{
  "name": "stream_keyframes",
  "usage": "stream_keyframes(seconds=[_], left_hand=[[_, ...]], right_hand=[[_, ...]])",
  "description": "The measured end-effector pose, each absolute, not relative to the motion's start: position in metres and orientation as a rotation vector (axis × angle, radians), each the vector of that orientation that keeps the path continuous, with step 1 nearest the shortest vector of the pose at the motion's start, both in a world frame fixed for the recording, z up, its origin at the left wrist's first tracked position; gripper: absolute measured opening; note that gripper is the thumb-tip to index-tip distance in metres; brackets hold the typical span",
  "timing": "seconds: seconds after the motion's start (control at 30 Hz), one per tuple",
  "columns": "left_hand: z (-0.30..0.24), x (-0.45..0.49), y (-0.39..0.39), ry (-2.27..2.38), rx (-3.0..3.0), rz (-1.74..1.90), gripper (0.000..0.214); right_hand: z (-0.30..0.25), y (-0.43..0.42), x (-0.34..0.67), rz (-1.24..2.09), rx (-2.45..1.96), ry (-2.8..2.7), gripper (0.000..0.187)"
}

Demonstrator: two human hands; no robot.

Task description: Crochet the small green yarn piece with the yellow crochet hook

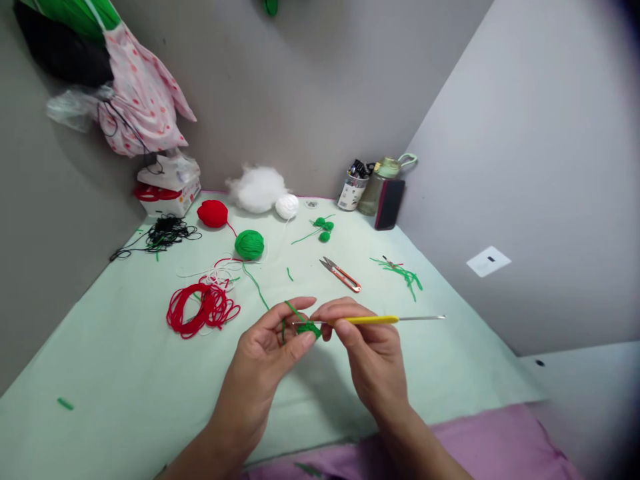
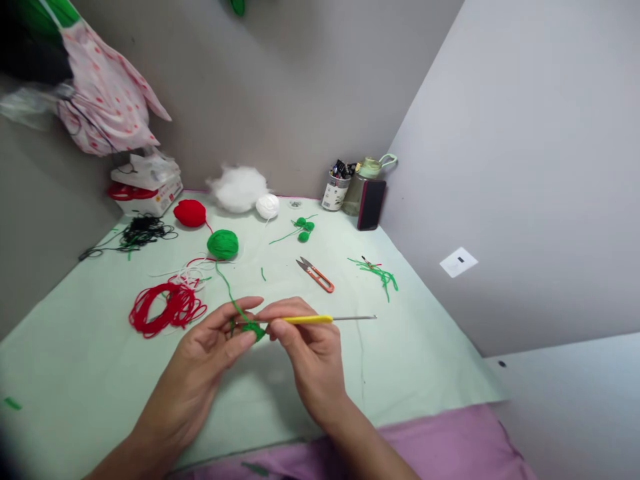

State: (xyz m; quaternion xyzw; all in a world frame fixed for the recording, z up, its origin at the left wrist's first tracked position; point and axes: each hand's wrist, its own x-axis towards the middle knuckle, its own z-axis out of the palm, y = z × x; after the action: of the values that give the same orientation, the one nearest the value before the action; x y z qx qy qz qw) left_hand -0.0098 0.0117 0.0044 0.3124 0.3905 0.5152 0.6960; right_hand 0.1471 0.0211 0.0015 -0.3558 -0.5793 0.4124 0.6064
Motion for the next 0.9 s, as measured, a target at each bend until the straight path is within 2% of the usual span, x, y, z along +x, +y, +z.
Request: stream_keyframes(seconds=[0.47, 0.6, 0.67, 0.8, 0.9], left_hand=[[0.008, -0.013, 0.013, 0.845, 0.645, 1.087, 0.045], [0.007, -0.014, 0.014, 0.841, 0.623, 1.066, 0.039], [0.005, -0.013, 0.013, 0.875, 0.653, 1.122, 0.035], [0.002, -0.009, 0.009, 0.963, 0.713, 1.262, 0.031], [0.003, -0.005, 0.008, 0.922, 0.661, 1.269, 0.043]], right_hand=[[-0.004, 0.022, 0.151, 1.078, -0.780, -1.152, 0.016], [-0.001, 0.021, 0.152, 1.058, -0.789, -1.083, 0.020], [0.001, 0.018, 0.151, 0.956, -0.806, -1.135, 0.020], [0.001, 0.006, 0.148, 0.527, -0.834, -1.463, 0.025], [-0.003, 0.000, 0.144, 0.309, -0.816, -1.624, 0.034]])
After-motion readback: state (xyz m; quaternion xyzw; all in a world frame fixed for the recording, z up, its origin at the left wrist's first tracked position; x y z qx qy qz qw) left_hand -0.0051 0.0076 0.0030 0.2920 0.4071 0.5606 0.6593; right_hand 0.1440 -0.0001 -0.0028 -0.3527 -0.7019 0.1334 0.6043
